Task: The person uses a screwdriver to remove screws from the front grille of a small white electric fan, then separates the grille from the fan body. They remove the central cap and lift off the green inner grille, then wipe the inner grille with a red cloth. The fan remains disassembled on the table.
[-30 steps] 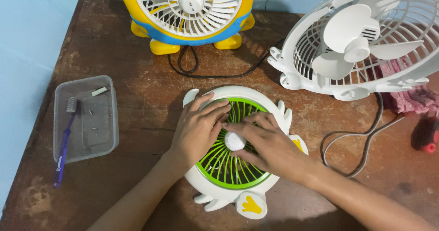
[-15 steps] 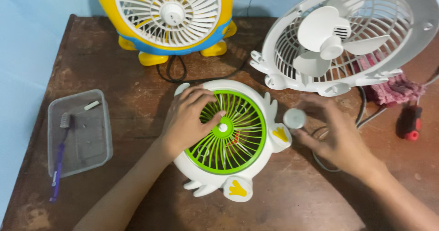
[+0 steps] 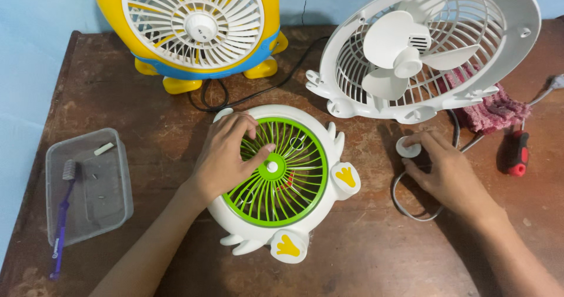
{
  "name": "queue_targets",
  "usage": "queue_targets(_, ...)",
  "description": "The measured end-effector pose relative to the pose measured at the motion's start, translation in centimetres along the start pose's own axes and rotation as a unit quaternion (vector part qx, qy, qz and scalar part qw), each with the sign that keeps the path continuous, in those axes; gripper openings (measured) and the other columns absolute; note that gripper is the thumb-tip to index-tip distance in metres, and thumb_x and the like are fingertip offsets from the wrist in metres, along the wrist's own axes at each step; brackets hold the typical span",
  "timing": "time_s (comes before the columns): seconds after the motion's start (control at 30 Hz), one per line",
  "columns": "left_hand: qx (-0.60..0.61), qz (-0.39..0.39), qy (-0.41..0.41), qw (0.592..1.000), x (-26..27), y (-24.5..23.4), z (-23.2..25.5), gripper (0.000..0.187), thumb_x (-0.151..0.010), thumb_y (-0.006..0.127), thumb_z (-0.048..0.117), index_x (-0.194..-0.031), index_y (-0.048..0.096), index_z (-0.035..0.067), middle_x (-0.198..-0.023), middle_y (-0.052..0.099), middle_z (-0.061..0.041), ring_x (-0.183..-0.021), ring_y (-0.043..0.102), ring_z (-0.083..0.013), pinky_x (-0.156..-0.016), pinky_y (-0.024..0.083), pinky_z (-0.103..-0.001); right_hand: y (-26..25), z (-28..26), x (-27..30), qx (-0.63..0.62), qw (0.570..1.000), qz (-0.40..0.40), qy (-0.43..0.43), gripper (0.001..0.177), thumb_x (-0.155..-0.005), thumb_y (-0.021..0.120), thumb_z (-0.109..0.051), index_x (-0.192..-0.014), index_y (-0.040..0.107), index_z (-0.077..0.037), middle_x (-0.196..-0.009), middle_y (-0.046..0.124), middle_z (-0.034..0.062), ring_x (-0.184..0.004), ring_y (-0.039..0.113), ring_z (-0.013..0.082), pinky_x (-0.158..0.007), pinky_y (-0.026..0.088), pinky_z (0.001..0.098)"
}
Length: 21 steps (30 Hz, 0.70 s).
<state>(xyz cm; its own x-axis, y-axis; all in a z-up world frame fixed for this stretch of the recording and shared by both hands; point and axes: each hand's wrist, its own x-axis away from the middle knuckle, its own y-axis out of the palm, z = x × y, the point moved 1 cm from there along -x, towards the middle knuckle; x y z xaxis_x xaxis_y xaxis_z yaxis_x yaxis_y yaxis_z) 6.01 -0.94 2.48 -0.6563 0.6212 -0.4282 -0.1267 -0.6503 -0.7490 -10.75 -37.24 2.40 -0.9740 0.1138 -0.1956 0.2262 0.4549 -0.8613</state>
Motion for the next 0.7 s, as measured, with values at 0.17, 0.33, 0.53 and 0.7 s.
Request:
queue_targets(0.17,0.016,0.012,0.037,0.999,0.1,-0.2,0.1,0.031,-0.091,0.077,0.033,-0.095,0.061,0.006,-0.114,0.064,-0.009,-0.115,0.06,-0.0314,-0.102,0.044,-0.047,-0.8,-0.5,0.0,0.068,0.993,0.05,-0.084,0.038,-0.075,0.079,-0.01,-0.11,0.064,-0.003,-0.121,0.066,0.0153,-0.116,0.063,0.0351,-0.096,0.052,0.0448)
queue_targets(0.33,0.078,-0.01,-0.009,0.997,0.3,0.0,-0.6,0.023,-0.096,0.072,0.029,-0.099,0.071,0.006,-0.117,0.066,-0.008,-0.115,0.062,-0.0287,-0.101,0.048,-0.044,-0.1,-3.8,0.0,-0.011,0.994,0.018,-0.106,0.032,-0.082,0.079,-0.016,-0.111,0.069,-0.008,-0.118,0.07,0.0083,-0.11,0.067,0.0237,-0.096,0.056,0.0387)
queue_targets(0.53,0.036,0.014,0.024,0.999,0.7,0.6,-1.1,0.019,-0.097,0.071,0.024,-0.103,0.075,0.006,-0.122,0.068,-0.007,-0.121,0.06,-0.0304,-0.106,0.045,-0.046,2.5,-10.0,-2.6,0.004,0.971,-0.064,-0.231,0.035,-0.081,0.076,-0.024,-0.112,0.071,-0.008,-0.117,0.069,0.0104,-0.112,0.065,0.0315,-0.096,0.053,0.0436)
queue_targets(0.7,-0.001,0.011,0.041,0.999,0.8,0.8,-1.0,0.019,-0.096,0.071,0.024,-0.101,0.072,0.006,-0.119,0.069,-0.006,-0.125,0.056,-0.0298,-0.111,0.04,-0.047,4.8,-13.0,-5.6,0.042,0.963,-0.116,-0.241,0.032,-0.087,0.073,-0.029,-0.113,0.072,-0.011,-0.118,0.068,0.0093,-0.111,0.064,0.0338,-0.094,0.054,0.0455)
